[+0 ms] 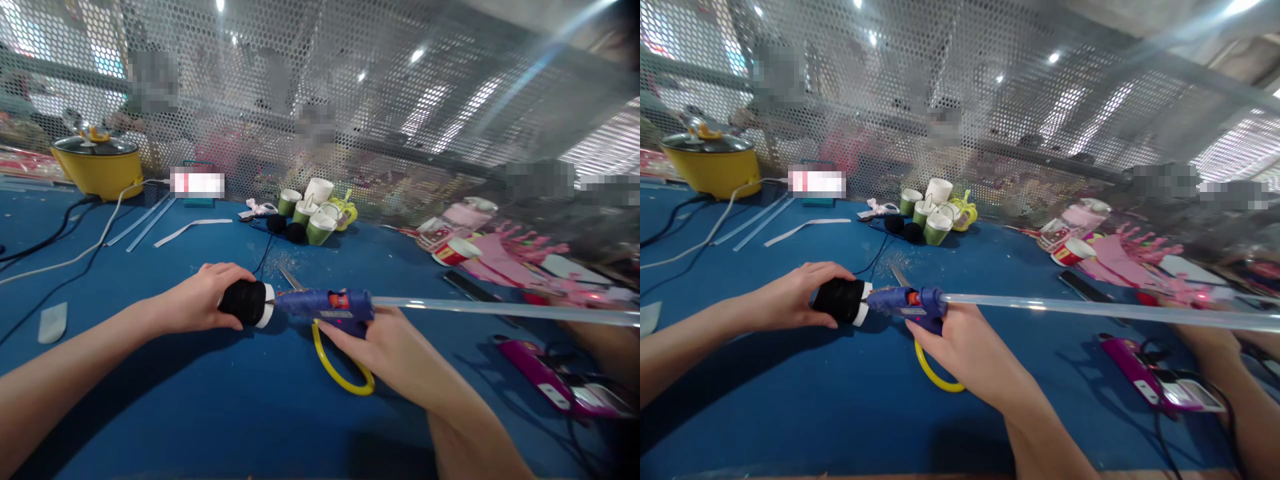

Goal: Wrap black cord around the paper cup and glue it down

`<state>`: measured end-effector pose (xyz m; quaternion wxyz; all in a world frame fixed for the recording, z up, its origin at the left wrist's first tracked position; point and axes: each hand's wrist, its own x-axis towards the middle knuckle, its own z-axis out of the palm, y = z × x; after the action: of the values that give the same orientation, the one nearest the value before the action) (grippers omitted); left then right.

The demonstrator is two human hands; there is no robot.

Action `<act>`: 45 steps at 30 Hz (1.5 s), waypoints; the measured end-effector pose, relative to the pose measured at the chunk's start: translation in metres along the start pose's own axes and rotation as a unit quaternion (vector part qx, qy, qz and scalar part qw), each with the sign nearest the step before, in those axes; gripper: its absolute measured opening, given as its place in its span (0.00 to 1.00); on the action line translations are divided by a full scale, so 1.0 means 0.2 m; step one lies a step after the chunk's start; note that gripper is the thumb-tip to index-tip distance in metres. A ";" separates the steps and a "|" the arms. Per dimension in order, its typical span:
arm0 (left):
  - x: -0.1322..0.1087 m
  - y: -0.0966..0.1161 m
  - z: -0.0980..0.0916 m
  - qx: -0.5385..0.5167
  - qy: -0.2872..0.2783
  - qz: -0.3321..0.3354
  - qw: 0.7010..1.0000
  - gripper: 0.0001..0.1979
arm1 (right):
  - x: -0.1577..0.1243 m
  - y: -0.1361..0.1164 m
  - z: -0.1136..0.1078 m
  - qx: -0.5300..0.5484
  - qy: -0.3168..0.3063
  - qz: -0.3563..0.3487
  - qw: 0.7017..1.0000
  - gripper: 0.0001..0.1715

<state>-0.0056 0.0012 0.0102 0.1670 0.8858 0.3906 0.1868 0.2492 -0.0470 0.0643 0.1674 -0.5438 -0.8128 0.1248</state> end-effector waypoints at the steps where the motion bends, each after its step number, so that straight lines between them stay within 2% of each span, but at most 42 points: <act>1: 0.00 0.00 0.00 0.000 0.001 0.000 1.000 0.27 | 0.00 0.00 0.00 0.000 -0.003 -0.002 1.000 0.12; 23: 0.00 0.03 -0.01 0.010 -0.006 0.033 0.999 0.26 | 0.08 0.01 0.02 0.009 0.006 0.049 0.999 0.14; 36: 0.00 0.01 -0.01 -0.005 -0.009 -0.008 1.000 0.27 | 0.01 -0.01 0.00 0.031 -0.007 0.016 0.999 0.11; 41: 0.00 0.00 -0.01 -0.009 -0.007 -0.010 1.000 0.27 | 0.01 -0.01 0.00 0.027 -0.023 0.011 0.999 0.18; 45: 0.00 0.01 -0.01 -0.007 -0.005 -0.008 1.000 0.26 | 0.01 -0.01 0.00 0.026 -0.001 0.011 1.000 0.12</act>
<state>-0.0050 0.0006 0.0130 0.1770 0.8823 0.3957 0.1833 0.2471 -0.0448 0.0651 0.1797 -0.5484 -0.8031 0.1483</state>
